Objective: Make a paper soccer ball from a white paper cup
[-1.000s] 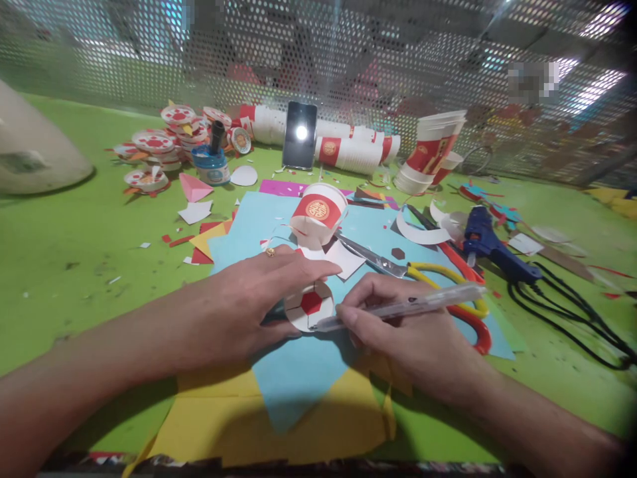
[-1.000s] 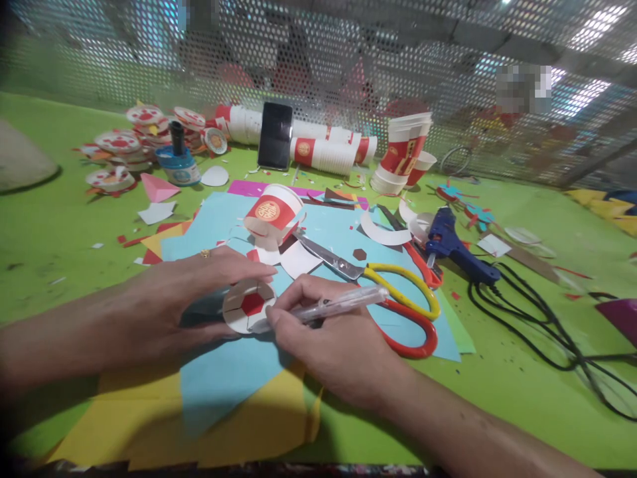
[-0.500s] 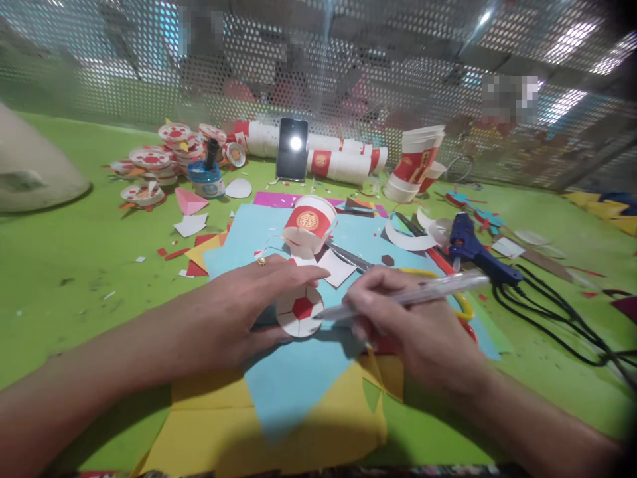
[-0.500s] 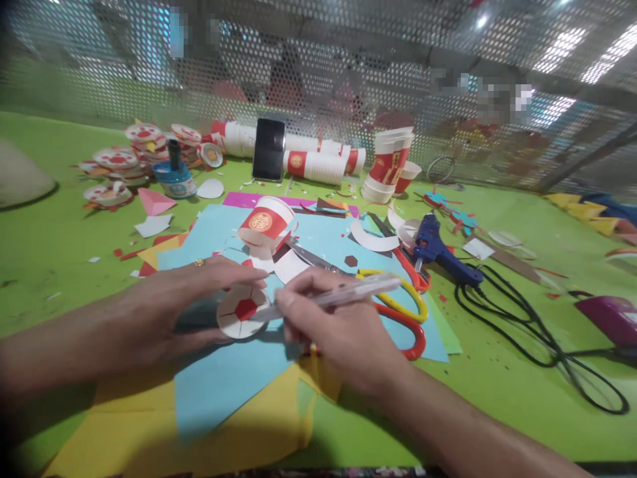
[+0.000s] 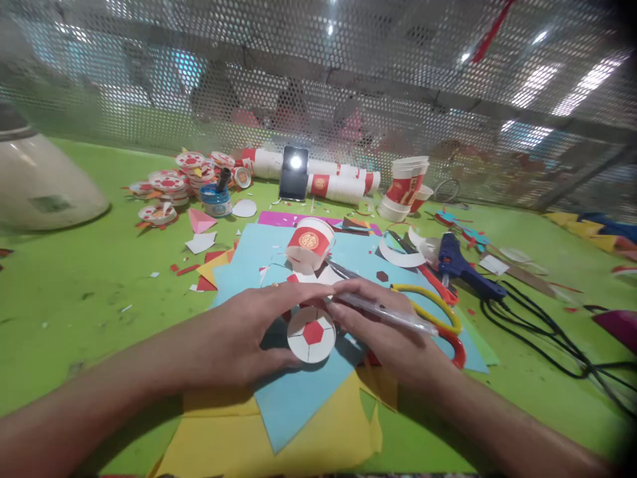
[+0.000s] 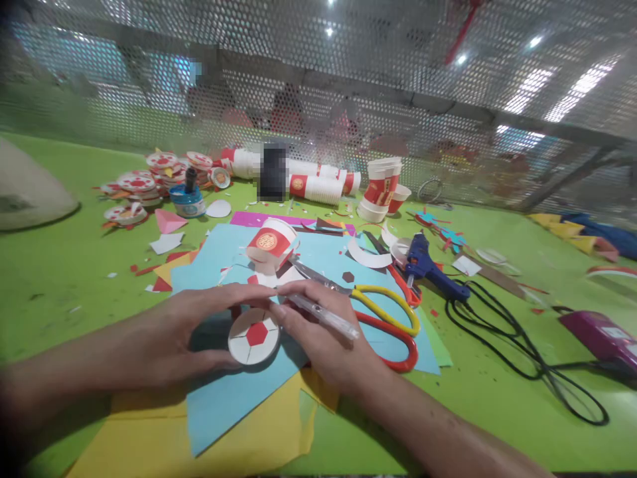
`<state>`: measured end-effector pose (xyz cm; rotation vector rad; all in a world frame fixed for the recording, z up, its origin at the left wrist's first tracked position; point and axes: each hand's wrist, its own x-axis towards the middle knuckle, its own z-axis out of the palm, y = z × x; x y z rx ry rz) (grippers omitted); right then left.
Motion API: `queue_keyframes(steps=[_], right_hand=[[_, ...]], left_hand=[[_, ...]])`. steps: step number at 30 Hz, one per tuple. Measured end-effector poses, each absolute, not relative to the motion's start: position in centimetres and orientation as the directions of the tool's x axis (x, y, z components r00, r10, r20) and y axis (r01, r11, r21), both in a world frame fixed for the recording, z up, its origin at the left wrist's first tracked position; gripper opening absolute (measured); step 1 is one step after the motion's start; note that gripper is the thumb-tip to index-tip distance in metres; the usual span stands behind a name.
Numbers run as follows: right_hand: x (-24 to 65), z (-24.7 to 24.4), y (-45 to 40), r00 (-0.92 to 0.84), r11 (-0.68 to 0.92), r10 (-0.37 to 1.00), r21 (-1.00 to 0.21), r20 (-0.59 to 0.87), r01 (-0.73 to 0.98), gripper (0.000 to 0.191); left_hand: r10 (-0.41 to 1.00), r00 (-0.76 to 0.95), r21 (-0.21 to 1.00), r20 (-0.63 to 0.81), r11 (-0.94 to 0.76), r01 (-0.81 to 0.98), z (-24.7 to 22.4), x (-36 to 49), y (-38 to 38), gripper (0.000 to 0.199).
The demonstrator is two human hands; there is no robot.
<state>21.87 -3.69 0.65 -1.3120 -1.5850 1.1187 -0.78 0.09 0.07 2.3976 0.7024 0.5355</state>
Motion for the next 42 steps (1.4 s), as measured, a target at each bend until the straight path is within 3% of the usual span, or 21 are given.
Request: queue_keyframes(steps=[16,35,42], right_hand=[[21.9,0.0,-3.5,-0.176,-0.020,0.983,-0.991,-0.043,0.133,0.013],[22.0,-0.6,-3.5,-0.178,-0.007,0.984,-0.996,-0.022,0.088,0.017],[22.0,-0.7,-3.5,-0.129,-0.043,0.990,-0.997,-0.051,0.064,0.021]], left_hand=[[0.580,0.792,0.661,0.192,-0.672,0.332,0.0,-0.4,-0.5,0.077],[0.547,0.789,0.563,0.281,-0.759,0.326,-0.4,0.0,-0.6,0.088],[0.554,0.746,0.563,0.368,-0.772,0.295,-0.2,0.3,-0.8,0.070]])
